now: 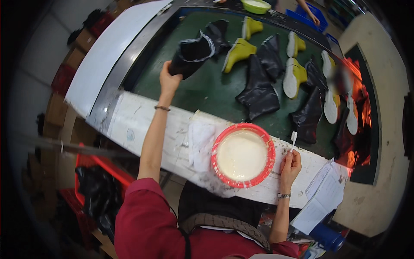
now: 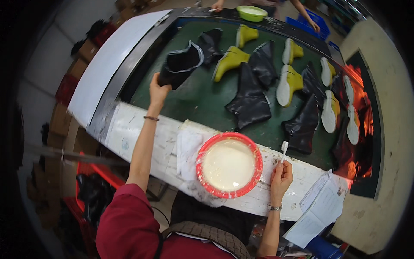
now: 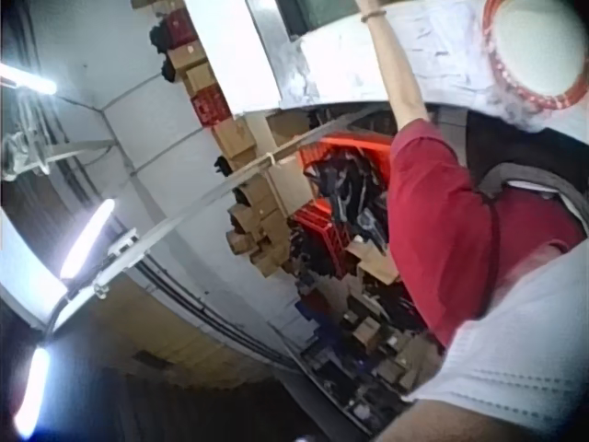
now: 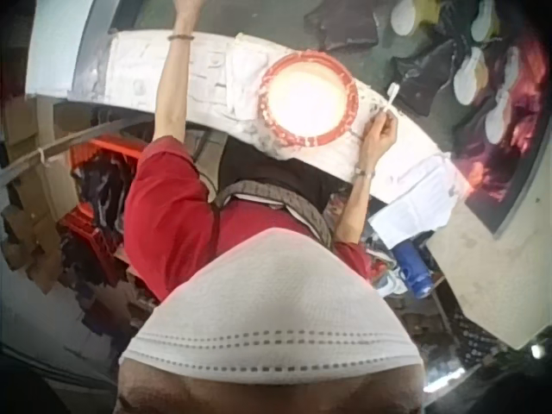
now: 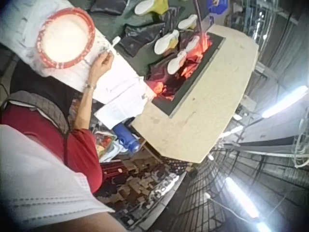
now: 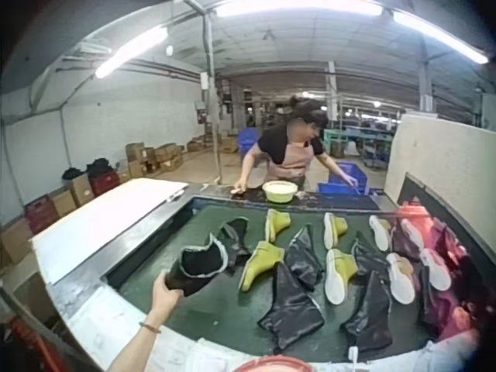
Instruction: Applying white adhesive or glue to the upper edges of black shoe components using a brush.
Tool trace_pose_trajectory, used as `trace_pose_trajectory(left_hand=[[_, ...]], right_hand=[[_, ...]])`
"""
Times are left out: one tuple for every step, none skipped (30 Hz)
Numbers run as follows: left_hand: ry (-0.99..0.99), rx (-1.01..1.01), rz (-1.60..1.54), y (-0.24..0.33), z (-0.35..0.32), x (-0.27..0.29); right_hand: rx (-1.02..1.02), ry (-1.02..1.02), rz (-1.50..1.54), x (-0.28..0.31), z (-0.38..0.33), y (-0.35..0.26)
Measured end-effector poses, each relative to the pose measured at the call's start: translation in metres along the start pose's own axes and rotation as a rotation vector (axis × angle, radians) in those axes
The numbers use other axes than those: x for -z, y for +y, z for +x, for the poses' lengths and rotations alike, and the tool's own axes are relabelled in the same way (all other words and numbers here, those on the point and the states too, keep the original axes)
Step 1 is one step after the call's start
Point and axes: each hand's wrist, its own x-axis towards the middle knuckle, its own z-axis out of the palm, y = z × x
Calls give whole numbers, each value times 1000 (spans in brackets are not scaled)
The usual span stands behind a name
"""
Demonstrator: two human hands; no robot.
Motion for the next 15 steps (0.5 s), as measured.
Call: trace_pose_trajectory(left_hand=[[91,-29,225,7,-17,10],[112,-37,308,23,-36,12],[65,-202,458,15,-44,29],[-38,-304,545,14,-55,35],[-139,-301,512,30,-67,32],[-161,-316,446,43,-78,34],[-206,-400,402,64,-90,41],[-249,-380,383,86,-104,52],[-293,-345,403,112,-122,68],[-266,-297,495,135,-141,93],[-215,-337,554,150,-157,126],[-175,-389,605,165,-175,162],[-87,-296,692,183,-195,200],[-2,-207,770,197,-217,240],[123,-184,959,200,-235,280]], right_hand=[[9,-6,11,-3,1,2],[8,-65,-2,-2,3,7],[59,-50,6,-5,4,12],[105,-31,13,-6,4,16],[106,43,-62,-3,3,19],[102,-48,-68,1,4,22],[127,-25,-74,9,6,26],[152,3,-77,14,7,29],[147,-58,-83,18,6,30],[161,-63,-94,19,6,28],[175,-58,-101,17,5,25],[175,-86,-96,14,3,23],[170,-93,-87,9,2,22],[168,-91,-78,6,1,19],[177,-112,-99,3,-2,14]])
